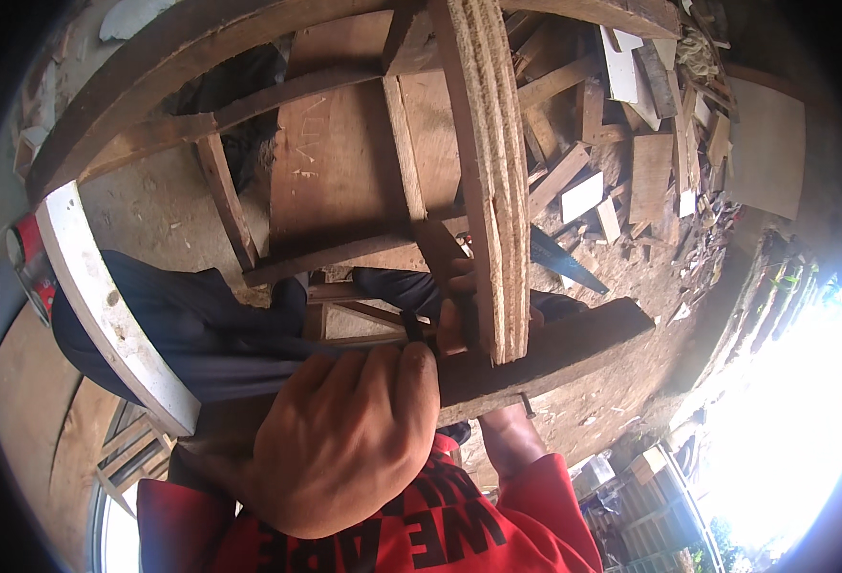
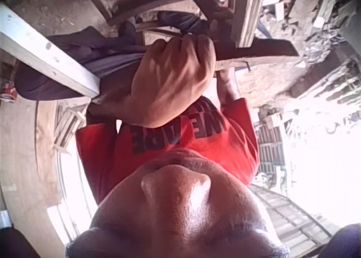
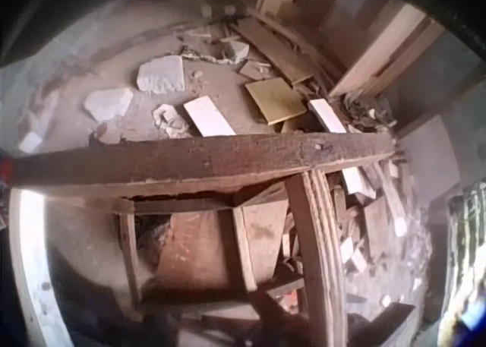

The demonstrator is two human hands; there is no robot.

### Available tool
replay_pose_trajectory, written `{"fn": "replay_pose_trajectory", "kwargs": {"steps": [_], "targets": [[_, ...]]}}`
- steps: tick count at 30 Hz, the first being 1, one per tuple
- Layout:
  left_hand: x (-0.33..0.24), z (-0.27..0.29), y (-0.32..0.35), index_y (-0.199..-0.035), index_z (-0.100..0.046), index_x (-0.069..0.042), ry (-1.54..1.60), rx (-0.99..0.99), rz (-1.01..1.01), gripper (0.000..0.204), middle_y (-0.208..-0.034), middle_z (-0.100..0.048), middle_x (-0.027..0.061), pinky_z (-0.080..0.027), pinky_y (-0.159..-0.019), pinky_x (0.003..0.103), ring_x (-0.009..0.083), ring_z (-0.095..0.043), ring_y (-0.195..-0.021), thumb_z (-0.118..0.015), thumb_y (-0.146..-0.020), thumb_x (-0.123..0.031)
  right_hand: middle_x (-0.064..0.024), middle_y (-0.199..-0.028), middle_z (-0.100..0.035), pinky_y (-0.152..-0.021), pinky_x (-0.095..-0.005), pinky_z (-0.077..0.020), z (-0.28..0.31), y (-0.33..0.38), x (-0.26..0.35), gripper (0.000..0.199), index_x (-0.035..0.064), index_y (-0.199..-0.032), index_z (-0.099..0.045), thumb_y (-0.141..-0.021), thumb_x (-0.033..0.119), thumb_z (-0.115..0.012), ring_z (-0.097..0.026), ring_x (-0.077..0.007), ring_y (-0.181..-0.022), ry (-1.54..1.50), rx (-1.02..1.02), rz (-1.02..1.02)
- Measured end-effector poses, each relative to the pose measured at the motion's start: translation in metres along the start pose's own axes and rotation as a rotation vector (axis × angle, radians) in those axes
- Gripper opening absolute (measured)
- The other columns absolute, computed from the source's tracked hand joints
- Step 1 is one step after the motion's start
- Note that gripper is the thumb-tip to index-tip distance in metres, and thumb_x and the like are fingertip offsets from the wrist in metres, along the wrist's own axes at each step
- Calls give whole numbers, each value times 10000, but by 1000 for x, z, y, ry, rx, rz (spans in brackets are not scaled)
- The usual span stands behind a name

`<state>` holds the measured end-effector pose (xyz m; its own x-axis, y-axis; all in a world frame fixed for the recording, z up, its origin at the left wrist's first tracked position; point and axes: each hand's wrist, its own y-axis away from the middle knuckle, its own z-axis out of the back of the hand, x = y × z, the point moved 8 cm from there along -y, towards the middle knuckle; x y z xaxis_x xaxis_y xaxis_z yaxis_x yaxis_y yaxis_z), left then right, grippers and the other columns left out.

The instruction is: The person sits on the floor and uses a hammer to strike and separate parts of a wooden frame. They repeatedly tap joints, pull apart sections, and reposition the frame to access different areas.

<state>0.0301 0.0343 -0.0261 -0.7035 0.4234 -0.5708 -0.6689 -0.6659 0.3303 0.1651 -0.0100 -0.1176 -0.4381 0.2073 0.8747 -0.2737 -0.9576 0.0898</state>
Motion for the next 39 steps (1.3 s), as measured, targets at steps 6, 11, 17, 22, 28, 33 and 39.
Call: {"fn": "replay_pose_trajectory", "kwargs": {"steps": [6, 11, 17, 22, 28, 33, 39], "targets": [[0, 1, 0, -1040, -623, -4, -14, -19, -2, 260, -755, -570, 47, -489, -611, 312, 168, -597, -662, -628, -834, -162, -146, -1123, -661, -872, -364, -519, 0, -5, 1, 260, 11, -1148, -639, -889, 33, -650, -643, -225, -1037, -15, -3, 30], [-2, 0, 2, -1070, -628, -2, -27, -61, -17, 287, -763, -575, 49, -490, -613, 314, 175, -601, -666, -620, -832, -162, -147, -1123, -658, -875, -366, -518, 3, 10, 5, 262, 9, -1149, -636, -890, 35, -651, -641, -228, -1039, -15, 6, 7], [-2, 2, 2, -1042, -621, -2, -20, -55, -25, 269, -744, -577, 57, -492, -615, 317, 183, -605, -626, -613, -827, -164, -149, -1123, -655, -878, -369, -516, 7, 26, 7, 263, 7, -1151, -631, -890, 38, -652, -639, -232, -1043, -13, -1, -12], [-1, 4, 3, -989, -611, -18, -2, -93, -19, 228, -704, -568, 47, -493, -605, 318, 183, -608, -588, -622, -816, -167, -150, -1123, -653, -881, -371, -515, 9, 38, 10, 265, 5, -1153, -628, -891, 41, -654, -638, -236, -1046, -11, -6, -13], [-1, 1, 3, -1007, -606, -38, -42, -63, -4, 236, -708, -593, 55, -503, -605, 329, 187, -633, -610, -632, -816, -175, -152, -1123, -650, -885, -373, -514, 6, 41, 8, 267, 3, -1154, -623, -892, 43, -655, -636, -240, -1049, -26, 11, 3], [-3, 3, 5, -1021, -606, -49, -21, -124, -22, 235, -723, -604, 63, -505, -608, 331, 193, -640, -619, -626, -821, -170, -154, -1122, -647, -887, -376, -513, 7, 43, 13, 269, 1, -1156, -620, -893, 46, -656, -634, -243, -1052, -9, -11, 5], [0, 1, 7, -941, -587, -39, -68, -138, 20, 165, -704, -562, 55, -499, -630, 324, 197, -613, -609, -619, -817, -143, -155, -1122, -644, -891, -378, -512, -2, 37, 12, 272, -1, -1158, -615, -894, 49, -658, -632, -247, -1055, -28, 46, 28]]}}
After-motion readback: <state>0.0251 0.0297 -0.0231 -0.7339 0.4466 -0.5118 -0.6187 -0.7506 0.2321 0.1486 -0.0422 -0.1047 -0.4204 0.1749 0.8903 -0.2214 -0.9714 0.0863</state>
